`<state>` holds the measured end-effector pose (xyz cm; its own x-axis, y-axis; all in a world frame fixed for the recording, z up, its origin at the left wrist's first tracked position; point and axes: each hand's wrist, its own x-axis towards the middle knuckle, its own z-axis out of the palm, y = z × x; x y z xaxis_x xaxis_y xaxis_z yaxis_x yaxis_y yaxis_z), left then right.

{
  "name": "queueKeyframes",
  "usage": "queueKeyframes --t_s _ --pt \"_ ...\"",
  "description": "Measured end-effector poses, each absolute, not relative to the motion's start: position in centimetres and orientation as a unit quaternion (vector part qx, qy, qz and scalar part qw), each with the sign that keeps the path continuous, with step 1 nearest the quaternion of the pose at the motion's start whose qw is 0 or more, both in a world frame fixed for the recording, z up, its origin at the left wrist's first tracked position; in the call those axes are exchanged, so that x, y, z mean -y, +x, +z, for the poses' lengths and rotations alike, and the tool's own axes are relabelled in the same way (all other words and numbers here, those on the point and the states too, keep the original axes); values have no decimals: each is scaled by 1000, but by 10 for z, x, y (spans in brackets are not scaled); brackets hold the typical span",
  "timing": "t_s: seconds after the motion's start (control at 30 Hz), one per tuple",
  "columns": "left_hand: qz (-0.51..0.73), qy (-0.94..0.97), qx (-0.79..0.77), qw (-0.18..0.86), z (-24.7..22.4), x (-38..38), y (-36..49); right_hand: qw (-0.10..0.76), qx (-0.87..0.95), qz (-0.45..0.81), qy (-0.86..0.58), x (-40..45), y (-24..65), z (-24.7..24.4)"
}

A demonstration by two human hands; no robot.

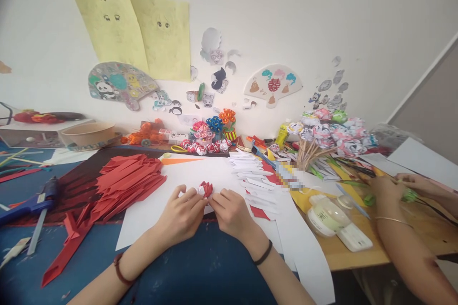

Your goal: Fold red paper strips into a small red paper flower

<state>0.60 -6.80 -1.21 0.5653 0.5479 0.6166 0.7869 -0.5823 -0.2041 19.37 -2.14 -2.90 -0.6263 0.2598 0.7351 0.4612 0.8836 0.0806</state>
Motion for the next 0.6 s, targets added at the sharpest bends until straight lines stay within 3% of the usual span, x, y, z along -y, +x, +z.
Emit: queueKeyframes --t_s 0.3,0.47,0.6 --pt "-226 -887 368 161 6 67 -6 393 906 -16 -157 14 191 -31" --pt "-200 -885 375 193 7 69 -7 438 879 87 -166 11 190 -34" --pt "-196 -880 383 203 4 70 -3 440 876 91 -173 12 190 -33"
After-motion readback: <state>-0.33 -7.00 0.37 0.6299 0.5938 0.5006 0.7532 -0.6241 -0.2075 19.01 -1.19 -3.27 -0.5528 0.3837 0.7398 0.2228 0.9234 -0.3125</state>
